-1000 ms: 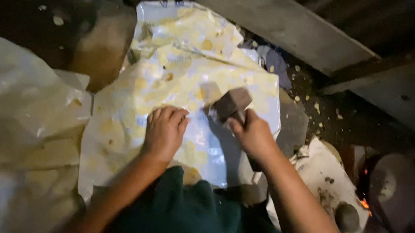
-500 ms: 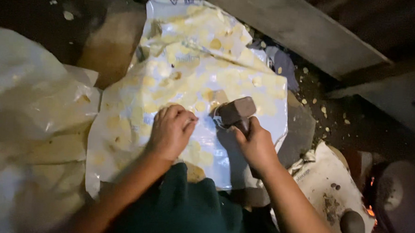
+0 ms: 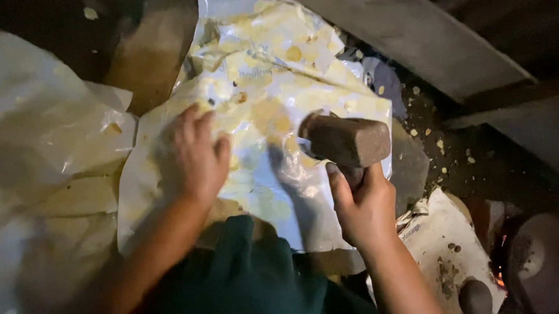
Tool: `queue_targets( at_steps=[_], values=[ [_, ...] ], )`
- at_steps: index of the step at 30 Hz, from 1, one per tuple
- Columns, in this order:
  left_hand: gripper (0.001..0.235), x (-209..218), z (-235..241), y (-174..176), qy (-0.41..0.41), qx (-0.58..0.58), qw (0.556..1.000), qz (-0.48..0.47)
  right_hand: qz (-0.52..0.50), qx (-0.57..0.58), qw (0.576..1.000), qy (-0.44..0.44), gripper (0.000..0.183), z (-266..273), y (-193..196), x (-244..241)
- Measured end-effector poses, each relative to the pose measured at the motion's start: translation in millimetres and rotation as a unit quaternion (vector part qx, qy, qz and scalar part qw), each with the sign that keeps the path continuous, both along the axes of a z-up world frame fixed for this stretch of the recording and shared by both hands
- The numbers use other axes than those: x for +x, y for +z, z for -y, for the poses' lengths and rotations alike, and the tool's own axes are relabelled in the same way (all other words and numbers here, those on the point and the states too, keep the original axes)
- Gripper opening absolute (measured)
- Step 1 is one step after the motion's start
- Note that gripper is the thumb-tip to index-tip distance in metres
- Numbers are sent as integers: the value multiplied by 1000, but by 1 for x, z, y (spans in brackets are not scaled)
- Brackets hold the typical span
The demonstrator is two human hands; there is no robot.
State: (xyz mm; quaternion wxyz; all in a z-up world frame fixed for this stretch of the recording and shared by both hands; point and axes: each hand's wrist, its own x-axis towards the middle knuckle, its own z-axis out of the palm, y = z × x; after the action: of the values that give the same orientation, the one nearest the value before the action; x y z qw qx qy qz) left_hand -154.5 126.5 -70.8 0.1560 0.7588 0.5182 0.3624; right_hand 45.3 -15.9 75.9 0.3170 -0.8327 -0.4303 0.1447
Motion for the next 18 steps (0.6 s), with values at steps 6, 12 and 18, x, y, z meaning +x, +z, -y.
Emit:
queue_targets(
  at_steps=[6, 12, 18],
  values=[
    [78, 21, 18, 6, -97, -87, 966, -222, 58, -217, 974, 25, 37, 23, -136, 36],
    [76, 6, 15, -22, -96, 74, 955, -269, 32, -239, 969, 46, 53, 23, -119, 39],
    [84, -2, 3, -38, -140, 96, 916, -363, 16, -252, 949, 190, 48, 37, -86, 64]
  ],
)
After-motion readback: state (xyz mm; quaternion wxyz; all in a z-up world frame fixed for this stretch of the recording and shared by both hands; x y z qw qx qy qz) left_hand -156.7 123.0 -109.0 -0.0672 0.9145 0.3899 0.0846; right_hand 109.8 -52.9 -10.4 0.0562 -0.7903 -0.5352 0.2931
